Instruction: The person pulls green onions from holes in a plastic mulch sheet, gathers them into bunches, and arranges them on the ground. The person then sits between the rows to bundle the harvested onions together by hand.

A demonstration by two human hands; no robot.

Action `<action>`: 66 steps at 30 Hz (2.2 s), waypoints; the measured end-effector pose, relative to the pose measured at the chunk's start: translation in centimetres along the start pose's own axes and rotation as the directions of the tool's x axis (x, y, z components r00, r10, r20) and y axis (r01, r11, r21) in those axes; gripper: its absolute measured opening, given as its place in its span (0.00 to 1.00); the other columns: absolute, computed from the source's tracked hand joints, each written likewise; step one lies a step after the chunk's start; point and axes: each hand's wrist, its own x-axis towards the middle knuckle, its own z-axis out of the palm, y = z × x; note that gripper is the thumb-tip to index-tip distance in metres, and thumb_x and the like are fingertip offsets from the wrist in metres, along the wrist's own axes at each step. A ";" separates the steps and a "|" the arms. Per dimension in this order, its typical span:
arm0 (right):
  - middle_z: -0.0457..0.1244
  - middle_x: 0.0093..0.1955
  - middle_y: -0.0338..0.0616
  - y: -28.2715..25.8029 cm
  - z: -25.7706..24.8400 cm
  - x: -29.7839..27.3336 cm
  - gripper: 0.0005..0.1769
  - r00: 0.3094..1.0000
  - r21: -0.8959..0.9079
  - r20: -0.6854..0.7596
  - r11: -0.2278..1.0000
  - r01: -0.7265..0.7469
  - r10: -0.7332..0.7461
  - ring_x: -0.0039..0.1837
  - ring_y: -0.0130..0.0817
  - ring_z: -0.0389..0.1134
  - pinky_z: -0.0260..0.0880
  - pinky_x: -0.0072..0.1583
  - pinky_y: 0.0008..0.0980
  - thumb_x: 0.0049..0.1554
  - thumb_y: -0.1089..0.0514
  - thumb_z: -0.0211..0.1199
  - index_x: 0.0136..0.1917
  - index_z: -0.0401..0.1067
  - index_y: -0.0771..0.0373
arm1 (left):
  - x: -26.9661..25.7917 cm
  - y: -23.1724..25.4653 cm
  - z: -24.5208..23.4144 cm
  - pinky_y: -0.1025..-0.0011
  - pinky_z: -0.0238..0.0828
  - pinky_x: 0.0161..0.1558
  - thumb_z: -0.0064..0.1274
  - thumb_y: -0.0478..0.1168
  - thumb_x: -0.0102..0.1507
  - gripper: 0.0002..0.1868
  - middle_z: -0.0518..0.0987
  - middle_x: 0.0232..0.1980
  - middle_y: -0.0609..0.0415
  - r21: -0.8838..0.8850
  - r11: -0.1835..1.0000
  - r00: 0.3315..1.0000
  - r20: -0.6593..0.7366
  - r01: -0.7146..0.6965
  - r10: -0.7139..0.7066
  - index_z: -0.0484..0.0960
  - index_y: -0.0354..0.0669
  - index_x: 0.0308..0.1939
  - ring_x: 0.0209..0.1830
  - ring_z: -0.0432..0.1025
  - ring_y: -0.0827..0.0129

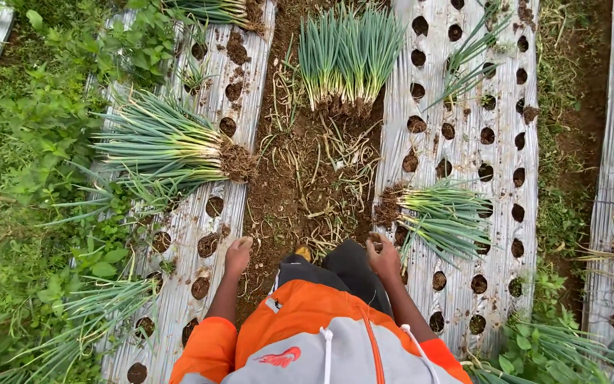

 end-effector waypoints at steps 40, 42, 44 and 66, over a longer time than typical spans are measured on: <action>0.69 0.57 0.64 -19.2 3.9 23.8 0.19 0.856 -0.068 0.443 0.942 0.329 -0.267 0.58 0.61 0.72 0.74 0.57 0.55 0.60 0.58 0.65 0.64 0.75 0.63 | 1.6 -3.3 3.9 0.32 0.63 0.65 0.45 0.61 0.73 0.37 0.65 0.72 0.27 -0.348 0.900 0.912 -0.217 0.262 -0.349 0.66 0.38 0.75 0.72 0.61 0.31; 0.68 0.58 0.65 -19.2 5.5 25.2 0.19 0.844 -0.047 0.455 0.939 0.339 -0.282 0.59 0.63 0.71 0.74 0.58 0.57 0.61 0.59 0.64 0.65 0.74 0.65 | 3.0 -3.5 2.3 0.37 0.66 0.62 0.43 0.59 0.74 0.35 0.70 0.68 0.30 -0.352 0.897 0.908 -0.218 0.268 -0.357 0.66 0.37 0.76 0.69 0.66 0.37; 0.67 0.58 0.67 -19.3 6.2 25.4 0.20 0.833 -0.034 0.471 0.938 0.345 -0.290 0.60 0.64 0.70 0.74 0.58 0.59 0.61 0.60 0.63 0.66 0.73 0.67 | 4.5 -4.8 1.5 0.42 0.69 0.58 0.41 0.56 0.75 0.33 0.75 0.65 0.33 -0.357 0.891 0.904 -0.213 0.281 -0.370 0.65 0.36 0.76 0.66 0.71 0.43; 0.69 0.57 0.60 -25.0 4.6 37.5 0.19 0.854 -0.157 0.482 0.940 0.303 -0.194 0.57 0.54 0.73 0.77 0.55 0.50 0.61 0.56 0.63 0.65 0.76 0.59 | 6.7 11.4 2.7 0.39 0.59 0.71 0.43 0.53 0.75 0.33 0.66 0.71 0.28 -0.480 0.848 0.913 -0.201 0.225 -0.356 0.63 0.29 0.75 0.67 0.70 0.44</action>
